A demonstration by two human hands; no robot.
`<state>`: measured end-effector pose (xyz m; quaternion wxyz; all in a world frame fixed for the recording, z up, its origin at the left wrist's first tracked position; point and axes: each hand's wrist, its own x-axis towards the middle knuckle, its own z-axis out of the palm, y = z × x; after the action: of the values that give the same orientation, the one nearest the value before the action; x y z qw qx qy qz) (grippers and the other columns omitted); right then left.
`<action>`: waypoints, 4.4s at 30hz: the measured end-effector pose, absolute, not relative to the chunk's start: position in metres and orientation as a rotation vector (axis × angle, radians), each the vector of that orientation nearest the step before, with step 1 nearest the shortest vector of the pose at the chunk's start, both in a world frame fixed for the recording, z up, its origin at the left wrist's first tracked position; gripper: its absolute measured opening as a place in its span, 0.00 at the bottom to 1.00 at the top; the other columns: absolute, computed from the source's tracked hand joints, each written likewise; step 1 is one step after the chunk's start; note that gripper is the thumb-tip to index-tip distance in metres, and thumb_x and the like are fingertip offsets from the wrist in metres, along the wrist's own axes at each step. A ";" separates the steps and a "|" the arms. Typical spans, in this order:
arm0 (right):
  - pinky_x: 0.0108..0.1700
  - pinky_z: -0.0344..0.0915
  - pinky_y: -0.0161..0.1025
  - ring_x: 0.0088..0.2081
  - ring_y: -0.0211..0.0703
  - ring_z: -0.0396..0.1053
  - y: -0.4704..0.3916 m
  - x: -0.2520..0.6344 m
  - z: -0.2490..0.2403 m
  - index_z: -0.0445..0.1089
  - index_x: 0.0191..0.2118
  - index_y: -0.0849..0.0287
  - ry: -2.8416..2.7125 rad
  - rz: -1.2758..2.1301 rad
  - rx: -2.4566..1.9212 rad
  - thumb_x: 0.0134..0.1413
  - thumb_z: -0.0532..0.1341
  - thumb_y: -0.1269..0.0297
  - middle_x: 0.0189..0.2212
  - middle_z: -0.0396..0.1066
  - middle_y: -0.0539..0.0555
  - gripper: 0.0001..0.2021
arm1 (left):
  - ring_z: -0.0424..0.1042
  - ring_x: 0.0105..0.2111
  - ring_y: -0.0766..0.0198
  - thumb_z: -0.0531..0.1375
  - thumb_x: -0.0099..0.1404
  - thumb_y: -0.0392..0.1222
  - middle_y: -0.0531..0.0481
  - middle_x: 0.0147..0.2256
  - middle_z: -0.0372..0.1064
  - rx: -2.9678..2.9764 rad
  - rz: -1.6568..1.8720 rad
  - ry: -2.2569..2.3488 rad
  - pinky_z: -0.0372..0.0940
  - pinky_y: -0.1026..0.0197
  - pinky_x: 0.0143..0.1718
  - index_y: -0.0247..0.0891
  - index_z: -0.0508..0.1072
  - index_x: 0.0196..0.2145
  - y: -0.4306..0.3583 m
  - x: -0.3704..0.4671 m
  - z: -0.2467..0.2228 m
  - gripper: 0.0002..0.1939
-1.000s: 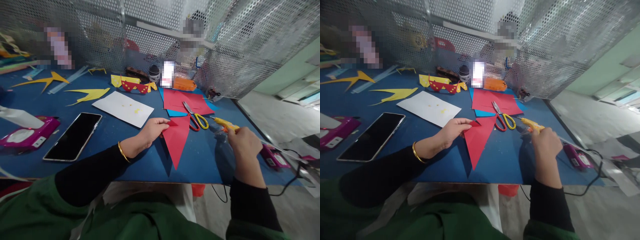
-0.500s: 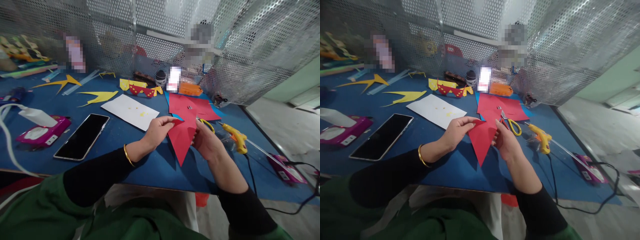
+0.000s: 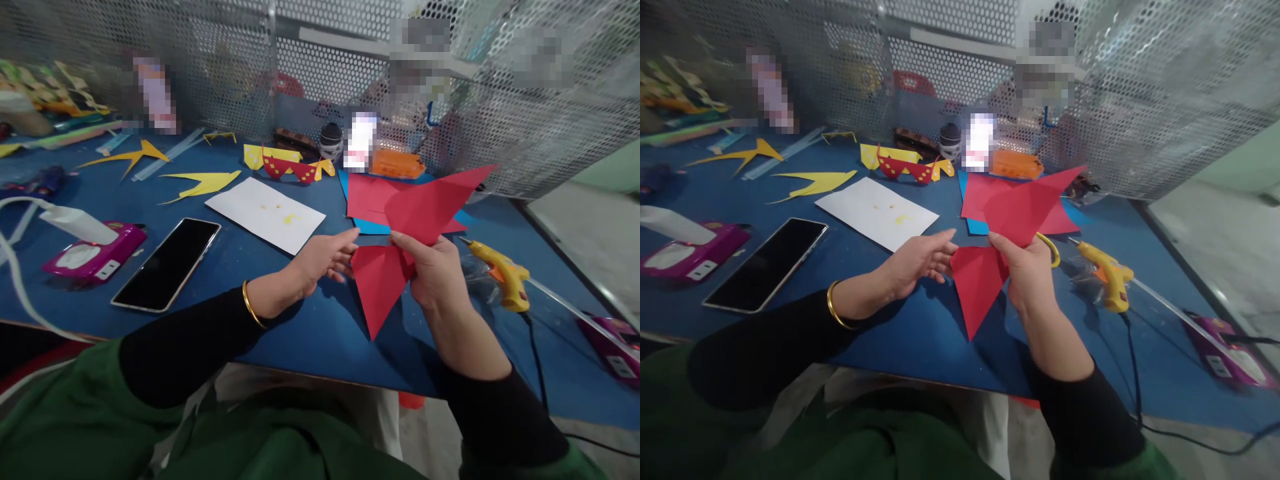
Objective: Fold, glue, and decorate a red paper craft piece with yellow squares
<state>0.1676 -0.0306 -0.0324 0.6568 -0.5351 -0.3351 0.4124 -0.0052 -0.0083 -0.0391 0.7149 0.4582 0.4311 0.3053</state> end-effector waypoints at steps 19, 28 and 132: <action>0.32 0.67 0.41 0.26 0.40 0.69 -0.033 0.157 -0.038 0.75 0.26 0.58 -0.771 1.070 -1.223 0.29 0.76 0.66 0.24 0.75 0.49 0.13 | 0.68 0.27 0.68 0.68 0.54 0.45 0.51 0.27 0.72 1.261 0.572 1.002 0.62 0.66 0.24 0.37 0.78 0.26 -0.010 -0.004 -0.045 0.09; 0.31 0.66 0.39 0.27 0.39 0.68 -0.033 0.158 -0.041 0.75 0.25 0.57 -0.807 1.078 -1.215 0.29 0.76 0.65 0.24 0.74 0.49 0.13 | 0.65 0.24 0.70 0.66 0.55 0.43 0.53 0.23 0.69 1.336 0.557 1.008 0.60 0.66 0.24 0.36 0.78 0.25 -0.010 -0.003 -0.047 0.08; 0.37 0.70 0.43 0.29 0.43 0.72 -0.034 0.162 -0.046 0.74 0.27 0.56 -0.875 1.228 -1.224 0.32 0.75 0.64 0.25 0.75 0.49 0.12 | 0.67 0.28 0.67 0.71 0.51 0.52 0.51 0.27 0.72 1.152 0.730 0.887 0.58 0.63 0.31 0.37 0.75 0.24 -0.009 -0.002 -0.047 0.16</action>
<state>0.1617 -0.0343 -0.0457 0.5644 -0.5204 -0.3720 0.5218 -0.0022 -0.0085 -0.0471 0.6870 0.5145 0.3963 0.3259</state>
